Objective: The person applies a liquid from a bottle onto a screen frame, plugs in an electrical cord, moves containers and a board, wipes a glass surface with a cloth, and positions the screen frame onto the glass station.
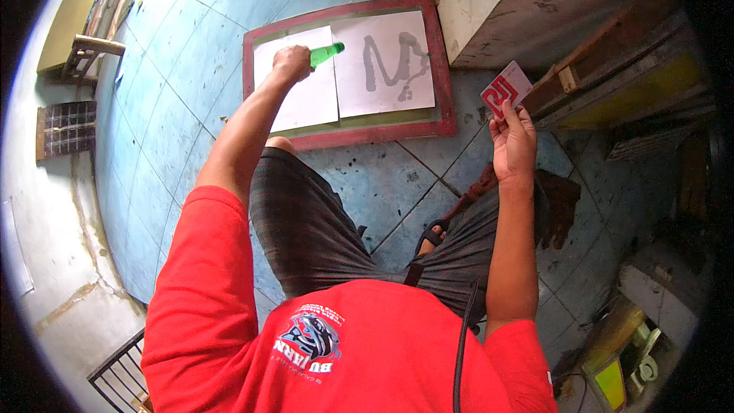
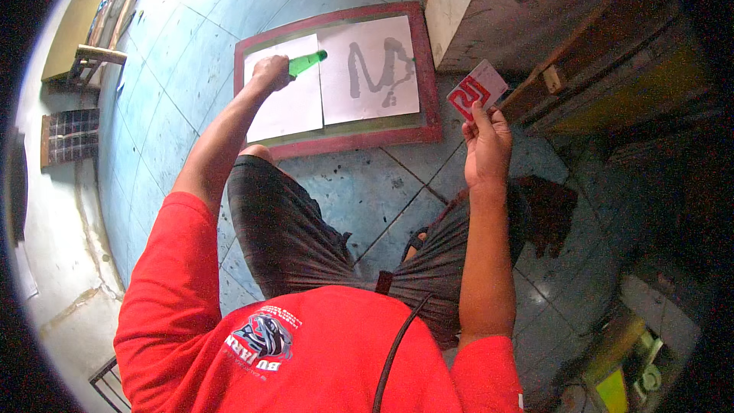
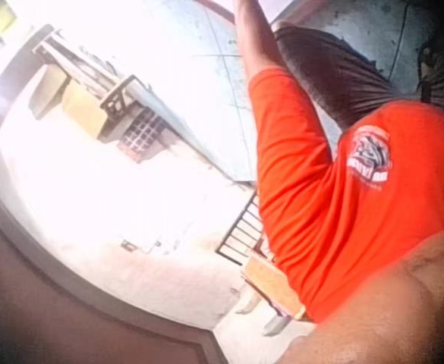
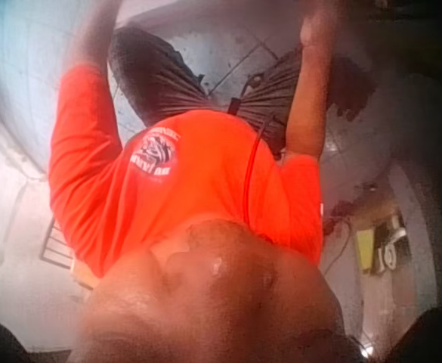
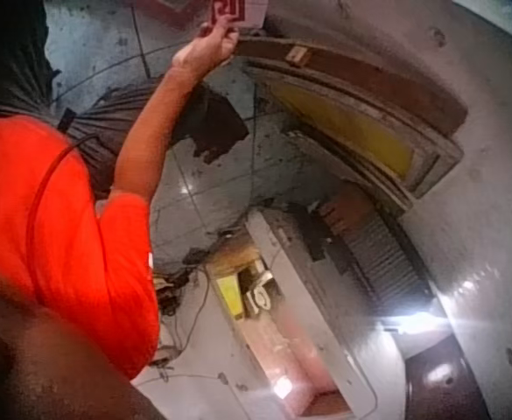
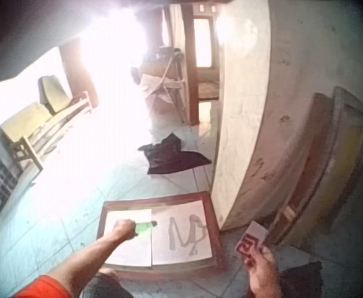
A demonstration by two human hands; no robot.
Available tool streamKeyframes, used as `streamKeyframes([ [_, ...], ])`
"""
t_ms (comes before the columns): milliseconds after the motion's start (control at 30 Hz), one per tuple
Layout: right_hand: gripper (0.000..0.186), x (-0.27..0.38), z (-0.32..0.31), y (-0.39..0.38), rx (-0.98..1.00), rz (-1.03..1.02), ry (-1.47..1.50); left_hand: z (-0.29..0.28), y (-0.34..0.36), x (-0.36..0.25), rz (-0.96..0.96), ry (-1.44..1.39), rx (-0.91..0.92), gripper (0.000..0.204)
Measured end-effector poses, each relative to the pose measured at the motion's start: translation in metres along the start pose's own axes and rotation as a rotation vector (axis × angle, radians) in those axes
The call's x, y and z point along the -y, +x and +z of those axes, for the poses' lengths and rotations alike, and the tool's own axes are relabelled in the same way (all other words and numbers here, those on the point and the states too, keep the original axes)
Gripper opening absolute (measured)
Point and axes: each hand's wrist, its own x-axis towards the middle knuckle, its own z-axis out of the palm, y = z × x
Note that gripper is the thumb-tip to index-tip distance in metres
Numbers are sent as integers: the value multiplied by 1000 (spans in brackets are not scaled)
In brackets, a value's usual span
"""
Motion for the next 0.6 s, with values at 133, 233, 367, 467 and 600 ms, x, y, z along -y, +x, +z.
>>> streamKeyframes([
  [133, 8, -3, 4, -4, 4, 13, 18, 1, -17, 7, 78, 24, 48, 32],
  [233, 9, -9, 11, -9, -2, 9, 24, 4, -45, 19, 280, 110, 126, 38],
  [367, 10, -14, 13, -6, 32, 3, 11, 11, -43, 44, 64, -24, 42, 36],
  [467, 10, -15, 14, -4, 4, -5, -16, 6, -46, 56, -29, -115, -73, 35],
  [600, 9, -17, 15, -6, 12, 4, -15, 25, -64, 75, 73, -18, 8, 35],
])
